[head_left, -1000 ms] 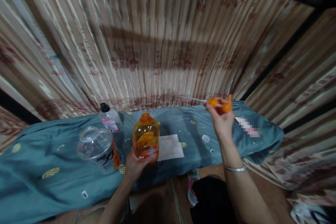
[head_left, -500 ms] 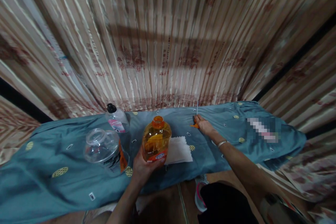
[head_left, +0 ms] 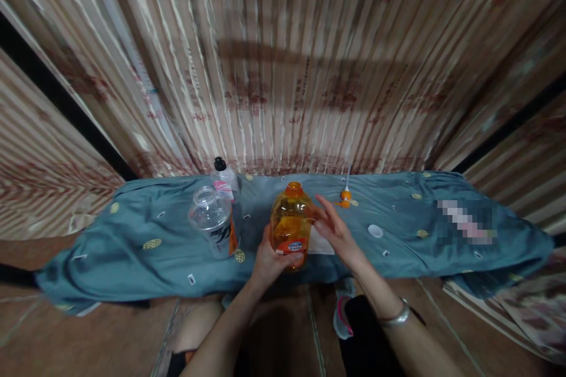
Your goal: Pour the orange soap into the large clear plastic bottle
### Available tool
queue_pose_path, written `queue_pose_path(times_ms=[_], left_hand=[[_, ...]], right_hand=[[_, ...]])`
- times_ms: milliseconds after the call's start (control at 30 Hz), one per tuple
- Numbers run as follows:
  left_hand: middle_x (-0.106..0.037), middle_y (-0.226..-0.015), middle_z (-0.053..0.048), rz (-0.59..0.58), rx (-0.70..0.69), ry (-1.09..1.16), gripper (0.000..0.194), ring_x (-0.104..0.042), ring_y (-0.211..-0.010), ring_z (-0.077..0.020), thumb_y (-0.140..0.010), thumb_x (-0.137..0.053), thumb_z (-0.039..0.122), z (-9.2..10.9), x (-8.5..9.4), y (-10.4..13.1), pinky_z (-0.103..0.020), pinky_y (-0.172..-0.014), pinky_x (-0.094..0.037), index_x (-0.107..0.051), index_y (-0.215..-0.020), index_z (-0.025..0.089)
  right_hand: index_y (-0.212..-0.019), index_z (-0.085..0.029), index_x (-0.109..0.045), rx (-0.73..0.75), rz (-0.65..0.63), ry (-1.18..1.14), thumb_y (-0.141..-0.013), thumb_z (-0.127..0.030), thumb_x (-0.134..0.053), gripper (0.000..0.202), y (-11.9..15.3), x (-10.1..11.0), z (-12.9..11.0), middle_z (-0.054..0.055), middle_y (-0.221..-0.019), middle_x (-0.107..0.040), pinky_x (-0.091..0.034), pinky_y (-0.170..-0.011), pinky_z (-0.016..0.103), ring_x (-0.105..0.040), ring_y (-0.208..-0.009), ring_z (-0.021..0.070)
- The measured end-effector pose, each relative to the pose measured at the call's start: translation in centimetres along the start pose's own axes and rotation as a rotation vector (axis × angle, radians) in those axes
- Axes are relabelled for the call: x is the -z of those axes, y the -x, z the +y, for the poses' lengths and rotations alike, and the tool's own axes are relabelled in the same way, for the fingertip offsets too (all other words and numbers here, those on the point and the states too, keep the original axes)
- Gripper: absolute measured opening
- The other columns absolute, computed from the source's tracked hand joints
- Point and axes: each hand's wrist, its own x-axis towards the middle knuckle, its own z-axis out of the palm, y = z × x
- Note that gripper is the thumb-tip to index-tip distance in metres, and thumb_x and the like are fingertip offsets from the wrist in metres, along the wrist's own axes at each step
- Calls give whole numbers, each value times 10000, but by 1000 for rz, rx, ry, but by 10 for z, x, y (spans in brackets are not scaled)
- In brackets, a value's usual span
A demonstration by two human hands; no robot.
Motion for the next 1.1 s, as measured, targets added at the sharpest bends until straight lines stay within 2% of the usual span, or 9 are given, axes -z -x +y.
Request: queue_pose_path(times_ms=[167,300,433,600,733,900,967,1033,1100], left_hand=[[-755,-1351,-143,-77,-19,59,993,-747,-1235,-342,-571,-993,399,-4,1,8,-533,-1103,-567,-473,-1401,234],[-753,-1367,-146,-119,-14,33,1091,-734,-1266,-336,-573,-996,409,-4,1,15,-519,-1140,-544,-412,-1474,218],[-665,-1516,-196,-121,-9,-68,1146,-694,-1342,-321,-673,-943,435,3,5,16,-526,-1172,-514,-304,-1597,211],[-771,-1385,-133,-188,-39,-265,727,-723,-1302,-309,-769,-851,352,26,23,17,-525,-1142,-537,-609,-1446,241],[-815,-1307,-87,-260,-69,-479,495,-769,-1213,-304,-784,-832,318,51,59,46,-493,-1108,-573,-785,-1276,304],[-819,-1292,-106,-223,-86,-742,408,-752,-1248,-418,-770,-823,367,44,143,119,-620,-1083,-581,-850,-1177,366],[-768,-1416,-49,-244,-210,-928,672,-730,-1293,-404,-765,-833,434,26,177,159,-598,-1046,-605,-706,-1420,506],[-603,-1622,-94,-220,-269,-1042,1051,-654,-1390,-436,-678,-858,419,6,200,200,-598,-1050,-595,-455,-1647,483],[-512,-1694,-102,-162,-294,-1100,1023,-609,-1439,-434,-715,-784,308,-9,208,238,-569,-1042,-606,-434,-1663,468]], right_hand=[[-1362,-260,-674,-54,-145,-87,-727,-525,-979,753,18,-41,-1,113,-1416,-747,-513,-1208,493,-702,-1336,337],[-1195,-234,-751,-165,-188,-126,-687,-491,-997,620,20,-34,5,87,-1203,-835,-609,-1076,487,-787,-1136,326],[-1109,-245,-787,-225,-12,-191,-614,-438,-1023,581,11,-21,8,61,-1116,-856,-630,-1035,475,-807,-1055,313],[-1054,-229,-794,-256,88,-268,-626,-430,-1001,516,2,-9,17,82,-1058,-865,-618,-1064,525,-811,-1028,326],[-1065,-227,-807,-258,88,-293,-624,-452,-1010,534,4,-5,16,77,-1071,-868,-611,-1090,534,-812,-1043,326],[-1072,-231,-801,-257,104,-292,-604,-491,-1026,580,7,4,13,74,-1074,-866,-580,-1129,560,-801,-1093,342],[-1096,-235,-794,-251,106,-270,-632,-502,-1011,578,8,8,16,81,-1082,-860,-570,-1136,567,-797,-1110,346],[-1112,-238,-792,-238,108,-258,-658,-522,-989,571,8,10,19,88,-1091,-855,-569,-1129,561,-795,-1113,345],[-1114,-234,-793,-233,106,-258,-655,-525,-988,578,9,8,22,88,-1089,-857,-582,-1105,548,-796,-1100,347]])
